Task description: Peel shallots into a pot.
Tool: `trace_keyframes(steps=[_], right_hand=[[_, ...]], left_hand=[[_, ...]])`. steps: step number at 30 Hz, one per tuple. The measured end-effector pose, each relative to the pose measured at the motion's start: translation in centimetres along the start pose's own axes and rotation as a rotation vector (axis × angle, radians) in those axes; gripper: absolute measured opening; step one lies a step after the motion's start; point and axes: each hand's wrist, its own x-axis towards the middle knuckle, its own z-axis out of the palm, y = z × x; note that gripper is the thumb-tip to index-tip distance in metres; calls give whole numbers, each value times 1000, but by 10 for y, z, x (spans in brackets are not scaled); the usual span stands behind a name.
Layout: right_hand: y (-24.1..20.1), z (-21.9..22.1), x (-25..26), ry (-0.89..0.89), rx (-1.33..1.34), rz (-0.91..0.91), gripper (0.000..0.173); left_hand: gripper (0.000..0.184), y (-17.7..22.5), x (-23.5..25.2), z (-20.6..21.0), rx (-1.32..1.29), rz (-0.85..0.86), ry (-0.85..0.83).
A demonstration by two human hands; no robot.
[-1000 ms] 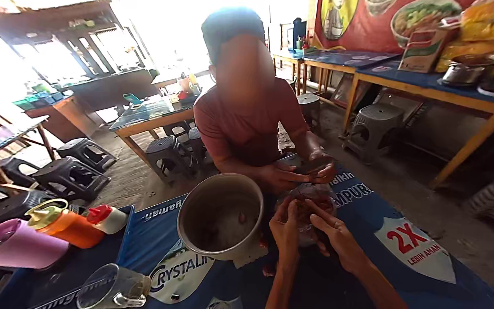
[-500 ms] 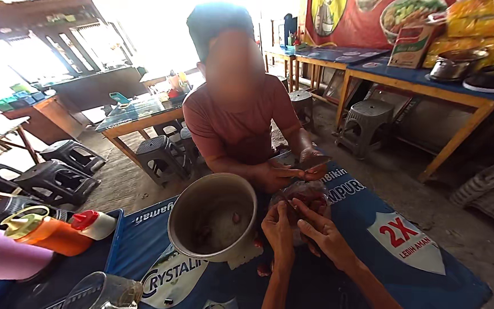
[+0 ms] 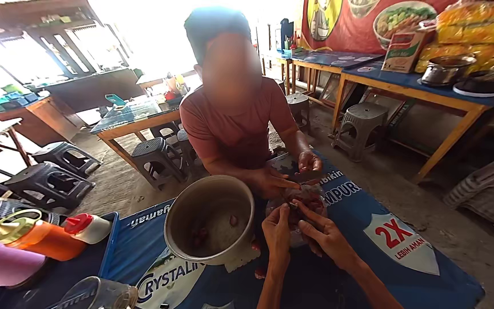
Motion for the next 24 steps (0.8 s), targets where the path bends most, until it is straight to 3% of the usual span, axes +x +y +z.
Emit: trace_keyframes(steps=[11,20,24], right_hand=[[0,-2,-2,30,96,80,46],[-3,4,1,156,247,180,41],[-7,1,1,165,342,255,40]], left_hand=[[28,-2,2,-4,-37,-103,-22],[18,-12,-3,-1,27,108,-35],[18,-11,-2,-1,12,96,-83]])
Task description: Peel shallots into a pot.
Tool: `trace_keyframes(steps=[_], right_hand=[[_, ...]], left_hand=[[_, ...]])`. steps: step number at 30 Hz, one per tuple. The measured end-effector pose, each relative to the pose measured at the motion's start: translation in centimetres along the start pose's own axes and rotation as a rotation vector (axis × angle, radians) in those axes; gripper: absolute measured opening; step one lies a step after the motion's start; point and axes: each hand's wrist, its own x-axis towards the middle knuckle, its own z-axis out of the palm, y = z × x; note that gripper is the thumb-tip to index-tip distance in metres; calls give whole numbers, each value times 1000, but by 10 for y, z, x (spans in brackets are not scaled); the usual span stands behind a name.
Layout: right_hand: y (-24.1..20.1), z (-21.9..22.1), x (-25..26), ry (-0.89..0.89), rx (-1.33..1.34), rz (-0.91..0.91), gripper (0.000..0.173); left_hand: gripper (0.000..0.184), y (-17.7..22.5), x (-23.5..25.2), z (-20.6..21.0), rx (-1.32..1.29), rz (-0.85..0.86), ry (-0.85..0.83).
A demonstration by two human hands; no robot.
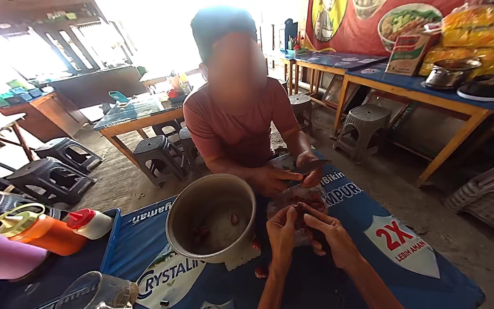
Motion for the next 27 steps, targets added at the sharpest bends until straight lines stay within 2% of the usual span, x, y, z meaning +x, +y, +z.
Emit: trace_keyframes(steps=[5,7,12,15,18,21,27], right_hand=[[-3,-9,2,-150,225,170,38],[-3,-10,1,-177,271,187,34],[-1,1,-7,29,169,34,40],[-2,2,-7,39,157,13,39],[-2,0,-6,23,166,31,39],[-4,-1,-5,-13,167,71,41],[0,-1,-1,-42,186,86,41]], left_hand=[[24,-3,8,-10,-105,-151,-114],[27,-6,8,-11,-143,-156,-139],[31,-11,6,-12,-54,189,-272],[36,-12,5,-14,-65,230,-301],[26,-13,6,-13,-44,248,-262],[22,-11,7,-13,-54,154,-249],[33,-13,9,-12,-231,-145,-226]])
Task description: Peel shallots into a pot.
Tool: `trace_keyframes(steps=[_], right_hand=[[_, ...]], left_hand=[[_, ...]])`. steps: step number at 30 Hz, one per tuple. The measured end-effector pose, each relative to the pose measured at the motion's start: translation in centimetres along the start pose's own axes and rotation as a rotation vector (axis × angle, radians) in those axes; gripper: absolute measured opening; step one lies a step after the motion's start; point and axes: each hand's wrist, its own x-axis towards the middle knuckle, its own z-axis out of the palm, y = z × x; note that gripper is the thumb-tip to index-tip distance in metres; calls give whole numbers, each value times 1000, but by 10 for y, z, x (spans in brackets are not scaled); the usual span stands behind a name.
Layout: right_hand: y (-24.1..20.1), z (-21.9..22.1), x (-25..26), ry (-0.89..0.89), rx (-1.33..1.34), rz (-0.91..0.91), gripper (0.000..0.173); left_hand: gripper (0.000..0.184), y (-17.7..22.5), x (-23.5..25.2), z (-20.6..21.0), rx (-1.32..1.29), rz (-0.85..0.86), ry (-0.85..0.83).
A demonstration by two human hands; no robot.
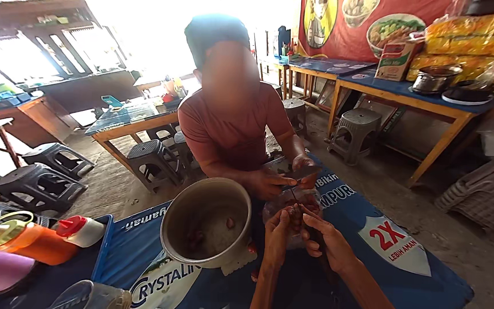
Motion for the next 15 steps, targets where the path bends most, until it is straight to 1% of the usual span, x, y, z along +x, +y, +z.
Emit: trace_keyframes(steps=[5,9,12,15], right_hand=[[2,0,0,1,-19,-20,42],[4,0,-2,34,-65,-68,40],[4,2,-4,81,-125,-109,39],[6,0,-3,99,-148,-146,38]], left_hand=[[38,2,0,2,-145,-92,38],[39,4,0,2,-174,-140,59],[38,4,1,1,-81,-95,71],[28,1,0,-2,48,7,-5]])
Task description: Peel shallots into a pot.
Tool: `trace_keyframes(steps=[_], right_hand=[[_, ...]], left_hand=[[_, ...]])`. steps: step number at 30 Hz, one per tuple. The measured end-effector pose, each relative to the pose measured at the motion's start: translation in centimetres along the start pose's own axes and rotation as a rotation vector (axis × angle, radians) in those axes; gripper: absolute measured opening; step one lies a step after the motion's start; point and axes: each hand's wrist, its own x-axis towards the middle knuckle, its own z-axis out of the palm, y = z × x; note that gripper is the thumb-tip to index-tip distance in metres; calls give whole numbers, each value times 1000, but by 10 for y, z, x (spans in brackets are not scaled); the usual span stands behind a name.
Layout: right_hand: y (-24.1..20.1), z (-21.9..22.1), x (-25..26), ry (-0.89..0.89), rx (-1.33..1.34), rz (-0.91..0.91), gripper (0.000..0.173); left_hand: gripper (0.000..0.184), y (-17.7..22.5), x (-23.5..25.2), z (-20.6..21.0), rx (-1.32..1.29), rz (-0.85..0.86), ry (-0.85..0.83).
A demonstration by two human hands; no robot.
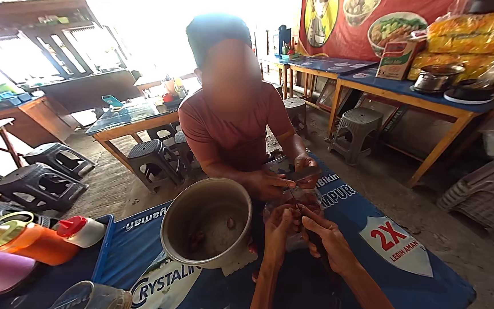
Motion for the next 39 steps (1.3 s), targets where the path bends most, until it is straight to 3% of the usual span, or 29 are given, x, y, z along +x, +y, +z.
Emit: trace_keyframes(steps=[11,17,22,32,39], right_hand=[[1,-1,3,21,-24,1,38],[-1,-6,3,-221,-98,-6,51],[-3,-11,7,-309,-101,20,52],[-5,-12,6,-181,-102,80,43],[-5,-9,6,-117,25,124,41]], left_hand=[[21,-8,1,-3,69,203,94],[24,-8,4,-6,134,365,74],[24,-7,4,-10,150,379,62],[22,-6,2,-10,180,389,25],[26,-4,2,-9,106,201,31]])
